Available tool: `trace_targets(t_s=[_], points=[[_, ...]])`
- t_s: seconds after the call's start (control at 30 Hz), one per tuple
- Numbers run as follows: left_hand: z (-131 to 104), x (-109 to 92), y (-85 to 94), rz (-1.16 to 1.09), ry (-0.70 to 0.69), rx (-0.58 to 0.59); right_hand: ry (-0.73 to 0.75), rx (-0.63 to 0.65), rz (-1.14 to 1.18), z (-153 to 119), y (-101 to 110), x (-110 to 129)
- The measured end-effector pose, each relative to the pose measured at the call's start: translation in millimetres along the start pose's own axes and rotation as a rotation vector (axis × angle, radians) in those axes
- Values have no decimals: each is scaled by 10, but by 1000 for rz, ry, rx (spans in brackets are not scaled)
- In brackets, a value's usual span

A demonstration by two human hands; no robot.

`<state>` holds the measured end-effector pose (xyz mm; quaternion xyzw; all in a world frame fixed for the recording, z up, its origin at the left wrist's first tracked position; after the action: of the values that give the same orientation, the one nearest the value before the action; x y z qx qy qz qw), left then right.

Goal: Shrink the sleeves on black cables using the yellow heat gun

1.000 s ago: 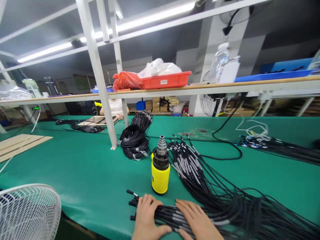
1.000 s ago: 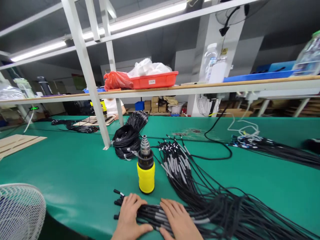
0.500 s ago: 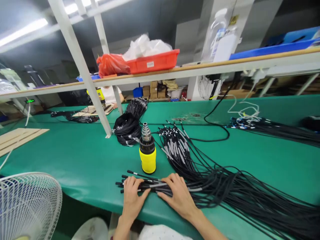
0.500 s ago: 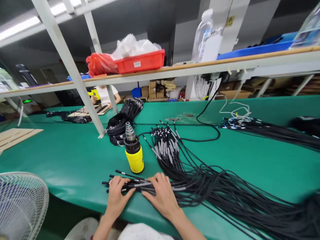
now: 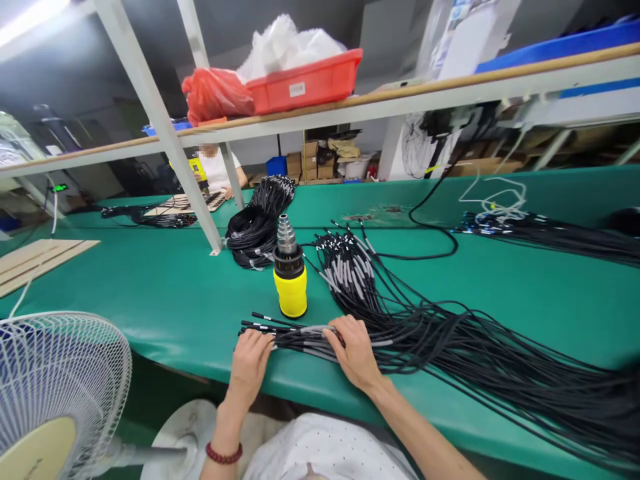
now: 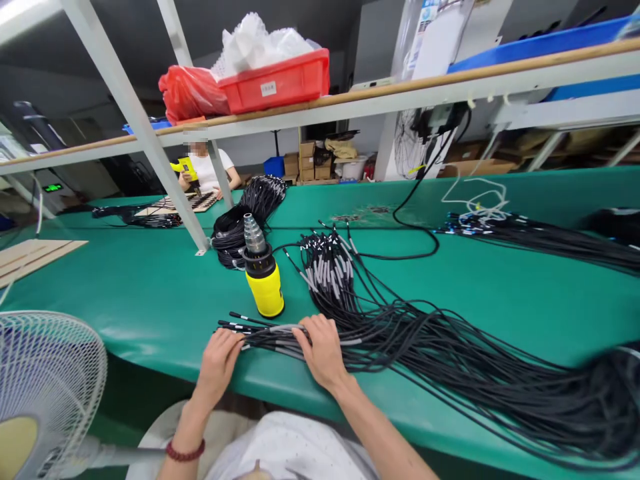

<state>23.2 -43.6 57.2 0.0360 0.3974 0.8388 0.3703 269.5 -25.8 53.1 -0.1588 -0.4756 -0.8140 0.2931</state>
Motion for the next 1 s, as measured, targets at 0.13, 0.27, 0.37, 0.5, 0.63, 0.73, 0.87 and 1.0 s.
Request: trace_targets(t_s=[0.13,0.27,0.37,0.5,0.63,0.73,0.87,1.0], points=[[-91,-20,463,78,0,61,29,-21,-23,-19,33,17],[-203,-164,764,42,48,173,108,38,-13,-55,52,48],[-295,-181,798,29,81,239,153,188,-7,-105,120,63],[-333,-61,746,4,79,326,98,452,18,-174,262,132],[-184,-2,773,-84,84,380,69,595,100,-173,270,376],[-17,-46,862,-156,96,389,152,631,125,-139,160,600],[123,-140,952,-269,51,422,220,584,120,-71,127,751],[144,-105,965,-404,96,435,273,534,145,-3,357,725]])
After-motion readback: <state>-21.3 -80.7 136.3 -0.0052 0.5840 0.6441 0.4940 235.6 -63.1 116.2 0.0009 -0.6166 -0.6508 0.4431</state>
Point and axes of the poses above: each hand's wrist, its own z-axis towards the middle knuckle, its own y-axis out of the back of the hand, x = y × z, the point moved 3 cm from there along z, towards the middle knuckle, and after that the axes turned 10 degrees about -y, right-handed, at the moved point
